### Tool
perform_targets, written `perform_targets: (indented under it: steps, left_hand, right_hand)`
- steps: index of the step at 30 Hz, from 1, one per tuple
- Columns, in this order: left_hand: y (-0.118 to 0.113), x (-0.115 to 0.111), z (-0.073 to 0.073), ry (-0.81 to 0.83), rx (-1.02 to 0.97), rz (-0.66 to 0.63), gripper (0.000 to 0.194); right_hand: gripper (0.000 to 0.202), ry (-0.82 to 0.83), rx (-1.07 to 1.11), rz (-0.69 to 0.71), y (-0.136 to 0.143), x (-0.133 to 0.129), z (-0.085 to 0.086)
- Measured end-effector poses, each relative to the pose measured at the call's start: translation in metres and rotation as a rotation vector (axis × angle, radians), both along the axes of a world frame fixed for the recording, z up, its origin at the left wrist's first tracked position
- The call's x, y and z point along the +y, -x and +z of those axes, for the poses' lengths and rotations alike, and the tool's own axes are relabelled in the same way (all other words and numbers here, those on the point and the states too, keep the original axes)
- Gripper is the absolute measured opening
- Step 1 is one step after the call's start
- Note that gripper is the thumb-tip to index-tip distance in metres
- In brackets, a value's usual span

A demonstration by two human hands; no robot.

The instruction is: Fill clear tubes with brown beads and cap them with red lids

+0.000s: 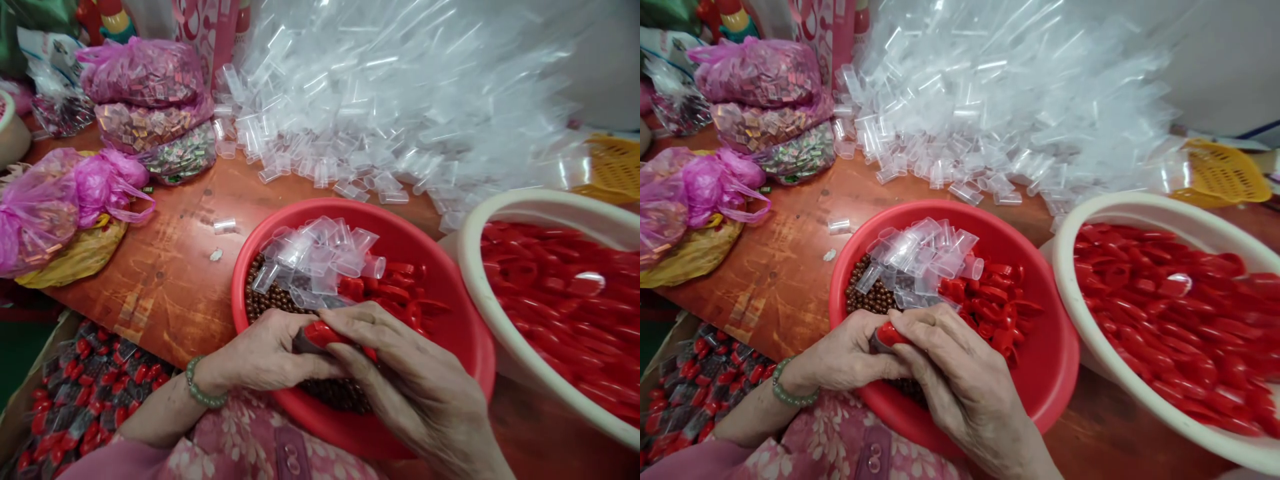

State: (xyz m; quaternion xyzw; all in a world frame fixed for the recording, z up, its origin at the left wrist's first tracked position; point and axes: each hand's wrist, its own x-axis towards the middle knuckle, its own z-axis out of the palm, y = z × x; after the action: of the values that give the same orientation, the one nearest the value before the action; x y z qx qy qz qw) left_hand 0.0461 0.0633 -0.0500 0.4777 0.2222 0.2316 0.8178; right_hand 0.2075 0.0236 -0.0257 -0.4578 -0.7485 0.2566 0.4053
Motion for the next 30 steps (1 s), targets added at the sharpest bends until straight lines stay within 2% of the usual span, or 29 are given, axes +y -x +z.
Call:
perform_targets:
  steps: [3, 7, 13, 14, 18, 24, 27, 30]
  left_hand:
    - [-0.001, 0.001, -0.001, 0.034, 0.006, -0.025, 0.039]
    - [-0.001, 0.004, -0.002, -0.011, 0.029, -0.017, 0.041]
    - [0.000, 0.005, -0.008, 0.095, 0.018, -0.044, 0.038]
    - [0.000, 0.006, -0.009, 0.130, 0.022, -0.049, 0.040]
    - [-0.001, 0.007, -0.009, 0.262, 0.067, -0.064, 0.049]
    - [-0.005, 0.003, -0.008, 0.467, -0.094, 0.024, 0.047]
    - [-0.005, 0.000, -0.008, 0.561, -0.197, 0.087, 0.050]
    - [-0.007, -0.003, -0.006, 0.669, -0.123, 0.179, 0.053]
  right_hand:
    - [0.033, 0.027, -0.032, -0.007, -0.001, 0.002, 0.001]
    - [0.027, 0.038, -0.093, 0.011, -0.001, 0.004, 0.003]
    - [0.028, -0.074, -0.293, 0.008, -0.001, 0.003, 0.004]
    - [0.032, -0.098, -0.350, 0.012, -0.001, 0.002, 0.003]
    - [0.072, -0.199, -0.527, -0.016, 0.005, 0.003, -0.005]
    - [0.063, -0.398, -0.588, -0.031, 0.006, 0.006, -0.017]
    - [0.064, -0.416, -0.606, -0.004, 0.004, 0.006, -0.018]
    - [0.064, -0.402, -0.617, 0.026, 0.005, 0.006, -0.018]
